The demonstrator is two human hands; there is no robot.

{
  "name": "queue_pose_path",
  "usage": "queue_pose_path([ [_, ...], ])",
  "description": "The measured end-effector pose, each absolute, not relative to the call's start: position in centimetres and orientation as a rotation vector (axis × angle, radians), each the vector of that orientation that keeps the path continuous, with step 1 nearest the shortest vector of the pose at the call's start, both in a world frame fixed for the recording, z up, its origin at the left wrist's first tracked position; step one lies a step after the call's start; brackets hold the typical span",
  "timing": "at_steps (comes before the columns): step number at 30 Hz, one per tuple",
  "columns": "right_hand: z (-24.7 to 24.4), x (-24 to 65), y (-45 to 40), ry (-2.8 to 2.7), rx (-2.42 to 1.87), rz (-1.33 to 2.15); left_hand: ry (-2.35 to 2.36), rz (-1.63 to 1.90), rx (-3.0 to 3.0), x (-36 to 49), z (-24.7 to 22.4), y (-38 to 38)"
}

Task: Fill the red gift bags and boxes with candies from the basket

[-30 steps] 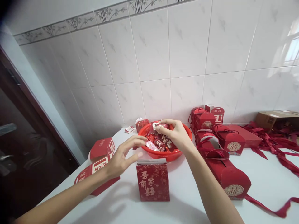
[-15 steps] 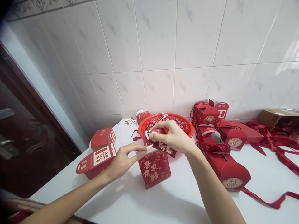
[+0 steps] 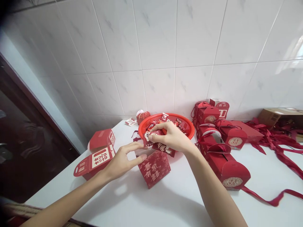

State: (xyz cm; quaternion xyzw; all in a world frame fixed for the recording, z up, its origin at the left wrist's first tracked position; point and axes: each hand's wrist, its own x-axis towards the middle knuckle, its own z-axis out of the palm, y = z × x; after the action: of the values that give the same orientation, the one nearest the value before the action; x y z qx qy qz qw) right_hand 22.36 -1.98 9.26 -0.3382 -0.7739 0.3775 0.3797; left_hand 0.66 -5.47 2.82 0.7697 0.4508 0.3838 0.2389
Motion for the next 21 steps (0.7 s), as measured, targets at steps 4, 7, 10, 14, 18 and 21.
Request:
queue_pose_path([
  [4,9.1,22.4,-1.8,-1.999,-0.856,0.972,1.188,0.990,2.086,0.7,2.8,-5.4],
  [7,8.9,22.2,-1.5,-2.010,-0.831,0.931,1.169,0.959,2.077,0.7,2.9,-5.4],
  [10,8.5,21.8,-1.1,-1.945,-0.796,0.850,1.200,0.937,2.039,0.8,2.9,-5.3],
  [14,7.9,21.0,-0.8,-1.813,-0.745,0.752,1.235,0.931,1.973,0.7,2.5,-5.1],
  [18,7.4,20.1,-0.7,-1.734,-0.741,0.680,1.237,0.913,1.951,0.7,2.3,-5.0],
  [21,7.0,19.8,-0.5,-1.744,-0.763,0.608,1.198,0.906,1.927,0.8,2.4,-4.9],
])
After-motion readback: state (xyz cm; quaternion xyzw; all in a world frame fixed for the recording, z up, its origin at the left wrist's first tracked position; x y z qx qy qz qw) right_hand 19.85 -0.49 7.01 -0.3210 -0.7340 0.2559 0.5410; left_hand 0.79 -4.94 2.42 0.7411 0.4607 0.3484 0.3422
